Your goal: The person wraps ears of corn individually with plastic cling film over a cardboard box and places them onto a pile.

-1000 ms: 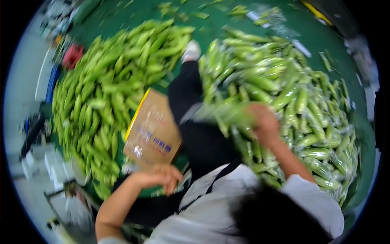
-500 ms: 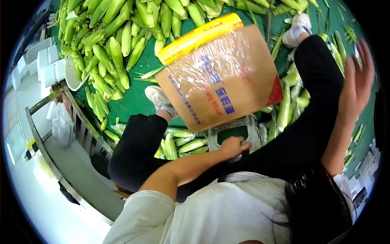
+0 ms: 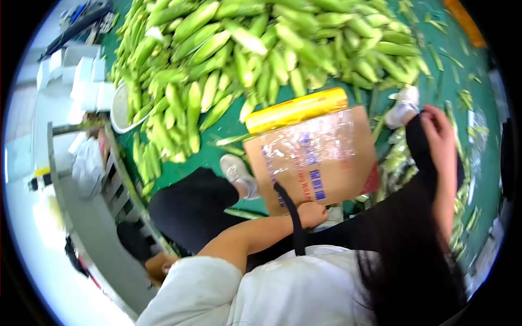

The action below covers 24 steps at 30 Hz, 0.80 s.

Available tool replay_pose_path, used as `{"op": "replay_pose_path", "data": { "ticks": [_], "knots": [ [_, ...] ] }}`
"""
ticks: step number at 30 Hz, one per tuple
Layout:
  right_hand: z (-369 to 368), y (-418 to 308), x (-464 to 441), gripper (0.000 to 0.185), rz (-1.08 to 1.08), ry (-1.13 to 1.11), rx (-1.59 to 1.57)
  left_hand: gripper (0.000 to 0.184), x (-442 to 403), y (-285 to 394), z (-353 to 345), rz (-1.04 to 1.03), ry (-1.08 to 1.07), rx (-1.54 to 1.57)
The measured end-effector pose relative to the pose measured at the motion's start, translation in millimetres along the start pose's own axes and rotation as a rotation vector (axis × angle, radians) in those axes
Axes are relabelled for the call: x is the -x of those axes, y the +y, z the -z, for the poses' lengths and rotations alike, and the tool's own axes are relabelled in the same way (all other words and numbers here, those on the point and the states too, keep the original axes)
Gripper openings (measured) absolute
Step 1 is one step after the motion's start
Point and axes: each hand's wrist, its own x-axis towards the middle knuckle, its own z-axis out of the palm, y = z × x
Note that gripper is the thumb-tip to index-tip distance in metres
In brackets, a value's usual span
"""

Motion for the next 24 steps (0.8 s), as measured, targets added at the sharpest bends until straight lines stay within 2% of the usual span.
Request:
{"op": "replay_pose_path", "data": {
  "ticks": [3, 4, 5, 7, 8, 9, 11, 14, 17, 19, 21, 23, 24],
  "knots": [
    [-7, 2, 23, 0.026, 0.024, 0.054, 0.129, 0.037, -8, -5, -14, -0.211, 0.062, -0.109],
    [-10, 8, 25, 0.026, 0.062, 0.034, 0.159, 0.034, -9, -4, -13, -0.272, 0.045, -0.24],
    [-8, 1, 28, 0.028, 0.029, -0.027, 0.185, 0.02, -7, 8, -5, -0.363, 0.096, -0.364],
    [-12, 2, 29, 0.03, 0.102, -0.073, 0.188, 0.011, -6, 26, 22, -0.497, 0.458, -0.258],
    [-16, 2, 27, 0.03, 0.129, -0.099, 0.152, 0.012, -14, 22, 35, -0.365, 0.465, -0.296],
    [-21, 4, 22, 0.031, 0.154, -0.132, 0.115, 0.023, -22, 16, 50, -0.23, 0.468, -0.329],
    [-41, 31, -2, 0.032, 0.201, -0.161, 0.123, 0.057, -25, 8, 69, -0.168, 0.864, -0.321],
    [-76, 81, -52, 0.036, 0.038, -0.242, 0.129, 0.078, -27, -37, 53, -0.019, 0.75, -0.366],
    [-127, 128, -96, 0.044, -0.111, -0.261, 0.236, 0.073, -19, -44, 42, -0.093, 0.615, -0.462],
    [-172, 166, -129, 0.052, 0.003, -0.236, 0.422, 0.071, -17, -52, 30, -0.224, 0.538, -0.484],
    [-223, 211, -173, 0.057, 0.165, -0.029, 0.428, 0.069, -19, -58, 33, -0.309, 0.458, -0.476],
    [-261, 211, -208, 0.062, 0.036, -0.02, 0.482, 0.067, -19, -58, 41, -0.355, 0.369, -0.437],
    [-278, 204, -214, 0.062, -0.093, -0.022, 0.572, 0.065, -18, -61, 40, -0.428, 0.389, -0.476]
  ]
}}
